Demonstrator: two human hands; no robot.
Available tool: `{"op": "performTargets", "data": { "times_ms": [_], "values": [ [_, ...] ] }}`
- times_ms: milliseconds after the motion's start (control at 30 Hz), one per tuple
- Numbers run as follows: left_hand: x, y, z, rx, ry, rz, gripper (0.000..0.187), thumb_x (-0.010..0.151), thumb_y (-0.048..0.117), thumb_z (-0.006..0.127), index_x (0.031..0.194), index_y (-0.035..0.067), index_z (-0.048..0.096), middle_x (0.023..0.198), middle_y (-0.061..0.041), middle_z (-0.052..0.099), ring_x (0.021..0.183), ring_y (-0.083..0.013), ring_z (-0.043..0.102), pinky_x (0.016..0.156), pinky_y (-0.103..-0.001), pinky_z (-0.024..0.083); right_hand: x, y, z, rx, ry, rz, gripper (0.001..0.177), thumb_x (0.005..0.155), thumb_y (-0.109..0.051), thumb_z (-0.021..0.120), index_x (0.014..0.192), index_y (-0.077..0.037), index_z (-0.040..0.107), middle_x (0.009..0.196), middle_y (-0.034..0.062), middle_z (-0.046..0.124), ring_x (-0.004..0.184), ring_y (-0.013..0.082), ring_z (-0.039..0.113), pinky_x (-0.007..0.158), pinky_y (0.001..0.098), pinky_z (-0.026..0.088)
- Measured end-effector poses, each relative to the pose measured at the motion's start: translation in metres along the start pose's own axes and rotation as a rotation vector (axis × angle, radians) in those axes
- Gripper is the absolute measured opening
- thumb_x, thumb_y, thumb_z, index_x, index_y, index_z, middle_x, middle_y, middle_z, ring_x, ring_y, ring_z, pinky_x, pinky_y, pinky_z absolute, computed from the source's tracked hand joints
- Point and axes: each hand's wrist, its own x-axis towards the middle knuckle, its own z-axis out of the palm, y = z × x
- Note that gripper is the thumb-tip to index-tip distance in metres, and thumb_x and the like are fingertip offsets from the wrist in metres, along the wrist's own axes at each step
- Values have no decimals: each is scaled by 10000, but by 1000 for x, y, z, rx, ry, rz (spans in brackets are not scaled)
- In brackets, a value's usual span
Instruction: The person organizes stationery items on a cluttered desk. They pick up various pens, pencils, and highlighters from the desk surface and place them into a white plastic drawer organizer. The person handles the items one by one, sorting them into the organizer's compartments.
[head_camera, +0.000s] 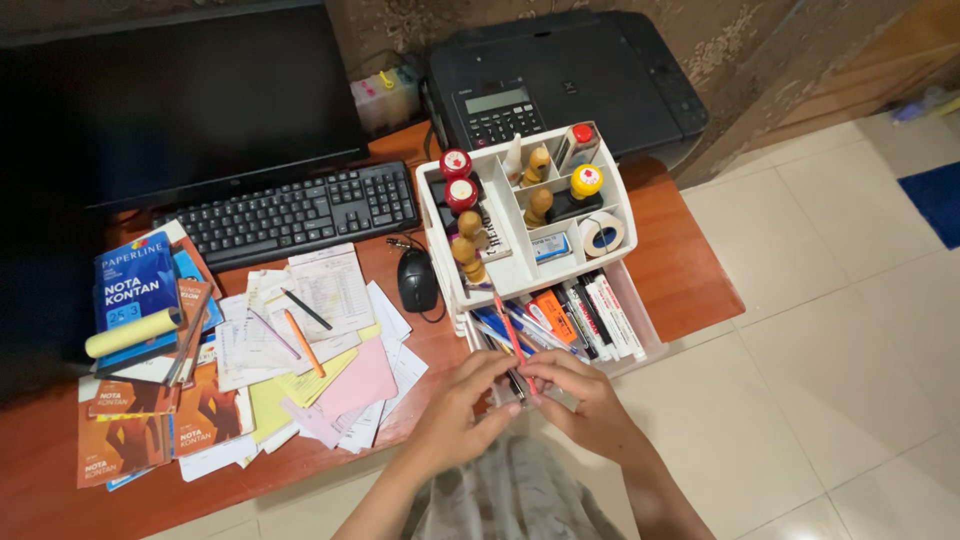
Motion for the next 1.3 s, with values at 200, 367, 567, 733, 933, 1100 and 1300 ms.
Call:
{"op": "performTargets", "data": {
  "times_ms": [200,367,567,733,933,1100,1300],
  "values": [
    [7,-5,2,88,127,181,435,876,135,751,1289,42,651,1254,-126,664,1082,-283,673,878,-369,544,-1,5,-25,-30,-76,-83,387,815,60,708,1197,0,702,1196,96,672,979,184,690,825,292,573],
    [13,-7,11,185,285,163,389,850,131,759,1218,40,670,1178,-138,691,1013,-315,691,827,-374,560,-2,16,-61,-7,-205,-69,349,842,35,706,1188,-11,702,1153,81,667,950,185,688,799,304,570],
    [16,1,24,168,388,27,337,853,119,735,1171,26,676,1076,-131,697,923,-274,710,723,-340,574,4,31,-100,9,-436,-47,393,841,35,723,1227,-39,704,1130,75,650,960,197,656,817,311,549],
    [15,3,43,200,534,50,300,857,82,736,1143,4,685,1054,-138,706,932,-266,706,800,-336,557,20,41,-103,13,-517,-37,364,868,4,717,1228,-53,705,1148,71,656,975,199,666,828,308,556],
    [9,-1,62,186,706,26,258,859,59,730,1109,5,700,1087,-122,723,935,-243,710,807,-314,555,41,40,-84,5,-575,-100,368,875,-19,724,1241,-22,683,1154,92,648,981,215,664,825,320,546],
    [5,-1,69,194,744,2,247,854,59,734,1092,5,702,1067,-120,723,941,-242,716,826,-311,561,48,35,-64,92,-585,-125,372,895,-51,704,1263,-19,661,1193,105,625,1038,231,670,856,336,581],
    [7,-2,66,207,778,4,230,863,63,730,1087,17,700,1059,-126,723,943,-247,720,814,-318,566,54,28,-55,-64,-615,-325,329,905,-143,743,1215,-36,711,1150,110,673,1050,299,654,912,407,503]
  ]
}}
